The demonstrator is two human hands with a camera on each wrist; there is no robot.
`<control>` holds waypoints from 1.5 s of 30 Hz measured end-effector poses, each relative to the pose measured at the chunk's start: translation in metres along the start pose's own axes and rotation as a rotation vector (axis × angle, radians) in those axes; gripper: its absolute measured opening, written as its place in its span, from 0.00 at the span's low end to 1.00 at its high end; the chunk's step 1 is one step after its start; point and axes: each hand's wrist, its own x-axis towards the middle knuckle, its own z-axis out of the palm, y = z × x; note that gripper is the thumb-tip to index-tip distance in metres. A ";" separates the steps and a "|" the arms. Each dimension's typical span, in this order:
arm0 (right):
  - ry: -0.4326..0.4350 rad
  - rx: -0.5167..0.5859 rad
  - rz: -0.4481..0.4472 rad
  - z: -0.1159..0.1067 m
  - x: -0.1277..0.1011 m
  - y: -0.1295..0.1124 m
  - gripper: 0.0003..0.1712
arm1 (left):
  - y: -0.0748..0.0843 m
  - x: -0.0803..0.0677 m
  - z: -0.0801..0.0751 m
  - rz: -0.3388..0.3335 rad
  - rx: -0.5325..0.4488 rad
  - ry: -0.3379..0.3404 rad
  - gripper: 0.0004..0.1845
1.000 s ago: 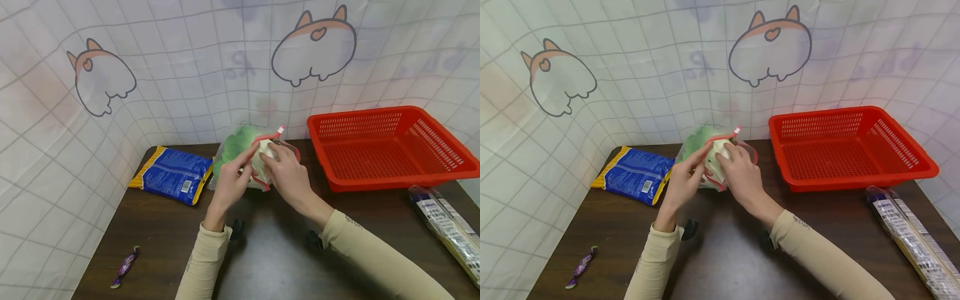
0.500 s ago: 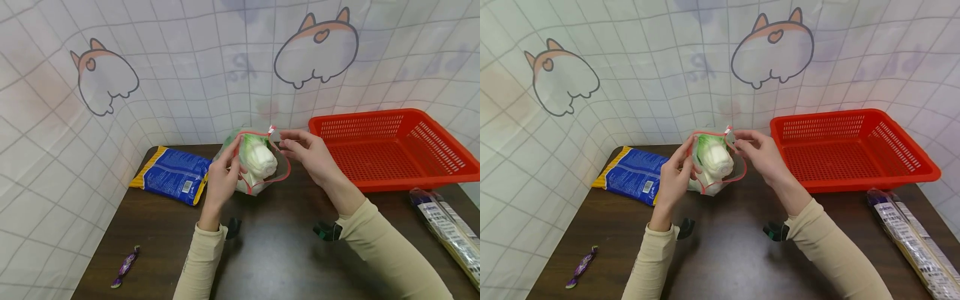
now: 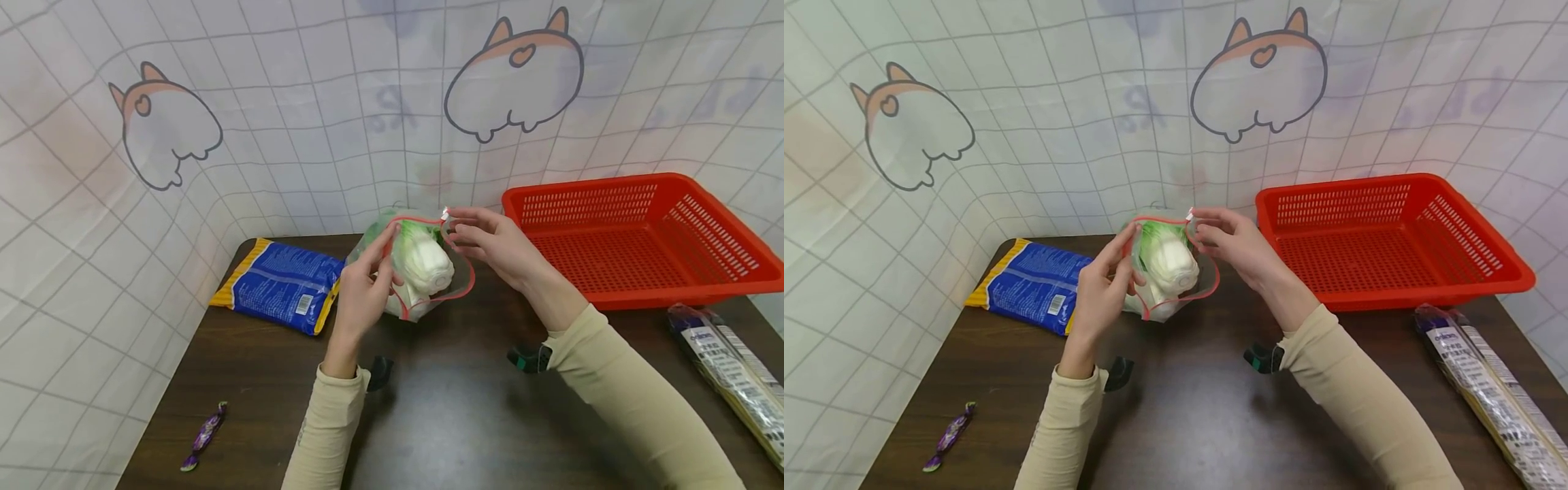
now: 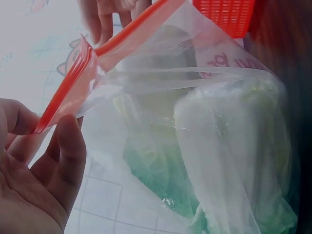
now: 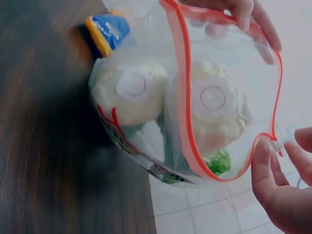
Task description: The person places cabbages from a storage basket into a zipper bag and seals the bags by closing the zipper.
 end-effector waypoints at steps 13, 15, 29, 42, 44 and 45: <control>-0.004 -0.184 0.032 -0.004 0.009 0.003 0.25 | 0.005 -0.001 0.001 0.011 0.036 -0.074 0.27; 0.013 -0.201 0.022 -0.004 0.010 0.004 0.23 | 0.009 -0.001 0.001 0.015 0.033 -0.084 0.26; 0.044 0.098 -0.197 -0.007 -0.006 -0.039 0.12 | 0.036 -0.001 -0.011 0.079 -0.038 -0.017 0.24; 0.137 0.199 -0.388 0.013 -0.014 -0.066 0.14 | 0.007 -0.005 -0.022 -0.260 -0.004 -0.413 0.17; 0.160 0.207 -0.402 0.013 -0.014 -0.067 0.16 | 0.006 -0.007 -0.025 -0.275 0.090 -0.563 0.16; 0.170 0.217 -0.401 0.013 -0.015 -0.067 0.17 | 0.005 -0.007 -0.025 -0.270 0.129 -0.619 0.15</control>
